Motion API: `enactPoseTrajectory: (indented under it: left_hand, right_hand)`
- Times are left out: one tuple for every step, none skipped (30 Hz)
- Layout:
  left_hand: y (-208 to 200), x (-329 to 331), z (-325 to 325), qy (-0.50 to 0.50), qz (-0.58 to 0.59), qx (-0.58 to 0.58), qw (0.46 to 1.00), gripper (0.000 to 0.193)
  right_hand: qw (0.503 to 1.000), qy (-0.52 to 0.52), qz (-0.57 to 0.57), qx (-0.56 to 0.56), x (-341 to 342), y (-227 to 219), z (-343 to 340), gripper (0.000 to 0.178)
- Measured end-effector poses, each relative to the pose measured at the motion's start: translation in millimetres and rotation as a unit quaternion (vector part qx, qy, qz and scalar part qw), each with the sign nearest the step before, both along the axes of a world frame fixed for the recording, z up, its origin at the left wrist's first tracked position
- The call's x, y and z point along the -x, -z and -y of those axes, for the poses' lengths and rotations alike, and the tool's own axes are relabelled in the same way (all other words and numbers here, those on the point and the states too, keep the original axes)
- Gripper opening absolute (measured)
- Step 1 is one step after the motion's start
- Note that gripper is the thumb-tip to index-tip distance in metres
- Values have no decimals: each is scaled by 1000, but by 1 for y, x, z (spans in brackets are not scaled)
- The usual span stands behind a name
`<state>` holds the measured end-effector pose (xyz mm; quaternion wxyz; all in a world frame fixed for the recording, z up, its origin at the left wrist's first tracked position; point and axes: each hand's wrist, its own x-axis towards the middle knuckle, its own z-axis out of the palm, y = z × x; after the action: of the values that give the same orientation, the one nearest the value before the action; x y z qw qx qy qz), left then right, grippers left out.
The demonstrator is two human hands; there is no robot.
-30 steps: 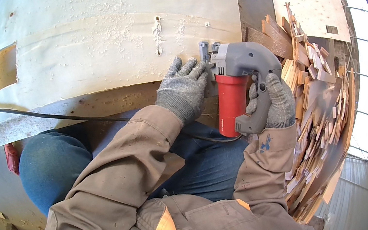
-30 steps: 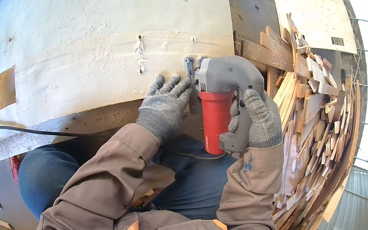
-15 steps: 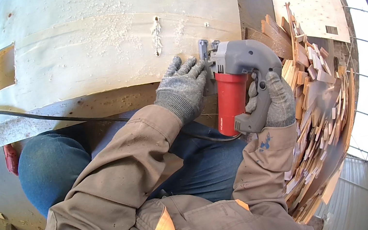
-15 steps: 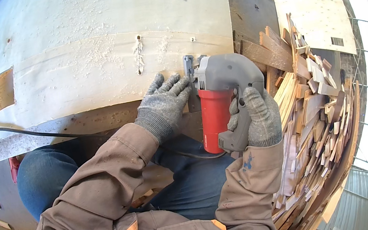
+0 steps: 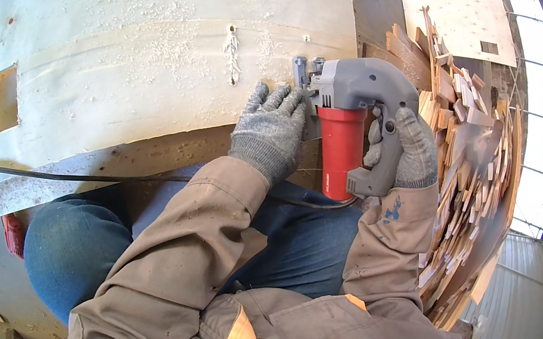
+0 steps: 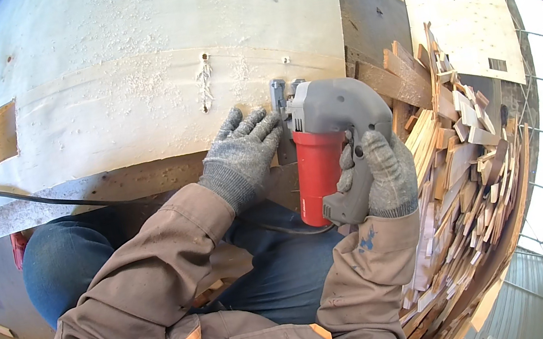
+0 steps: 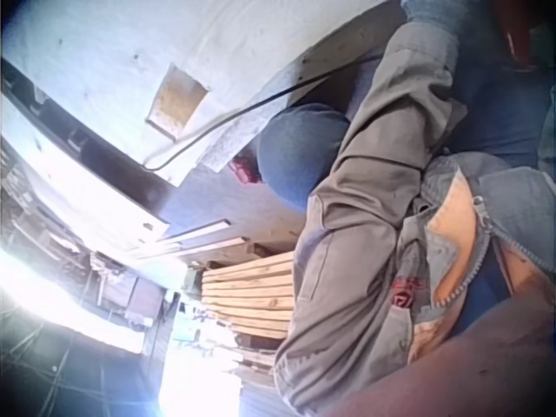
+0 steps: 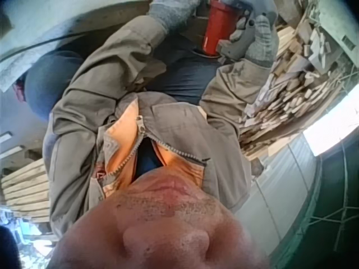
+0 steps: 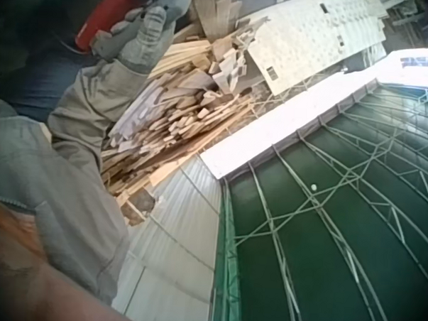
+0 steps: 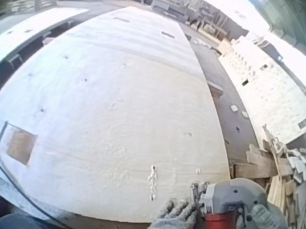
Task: The person uses a jigsaw to cut a rectangular hole in a large wooden board. They guide the tool along the marked lines, creating sawdust as they cut through the wood.
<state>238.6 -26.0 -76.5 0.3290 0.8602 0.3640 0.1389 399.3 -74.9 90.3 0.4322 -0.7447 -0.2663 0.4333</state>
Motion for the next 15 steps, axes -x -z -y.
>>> enactPoseTrajectory:
  left_hand:
    - [0, 0, 0, 1, -3, 0, 1000, 69]
    - [0, -1, -1, 2, -6, 0, 1000, 68]
    - [0, -1, -1, 3, -9, 0, 1000, 68]
    - [0, -1, -2, 2, -7, 3, 1000, 68]
    - [0, 0, -3, 0, -5, 5, 1000, 67]
    - [-1, -1, -3, 1, -3, 8, 1000, 66]
    - [0, -1, -2, -1, -2, 4, 1000, 66]
    - [2, -2, -2, -3, 0, -1, 1000, 65]
    - [3, -2, -2, -5, 1, -6, 1000, 65]
    - [3, -3, -2, -6, 2, -6, 1000, 64]
    - [3, -3, -3, -7, 3, -6, 1000, 64]
    - [3, -3, -3, -8, 4, -6, 1000, 64]
    - [3, -3, -3, -8, 5, -4, 1000, 63]
    - [3, -3, -4, -9, 7, -1, 1000, 63]
    - [3, -2, -4, -9, 9, 1, 1000, 62]
  right_hand:
    - [1000, 4, 6, -12, 2, 0, -1, 51]
    - [1000, 3, 4, -9, 1, 0, -2, 52]
    - [1000, 0, 1, -7, 1, -1, -2, 52]
    - [1000, -2, -1, -5, 1, -1, -3, 53]
    - [1000, -4, -3, -3, 0, -1, -3, 53]
    - [1000, -5, -5, -1, -1, 0, -2, 53]
    - [1000, -6, -7, 1, -2, 0, -2, 53]
    - [1000, -7, -5, 1, -2, 0, -2, 53]
    - [1000, -8, -2, 2, -2, 0, -3, 53]
    - [1000, -9, 0, 2, -2, 0, -3, 52]
    - [1000, -3, 1, -2, -2, 0, -4, 52]
    - [1000, 3, 3, -5, 0, 1, -5, 51]
    - [1000, 9, 4, -8, 0, 2, -5, 50]
    - [1000, 6, 1, -8, -1, 2, -5, 50]
    - [1000, 3, -3, -8, -2, 2, -5, 49]
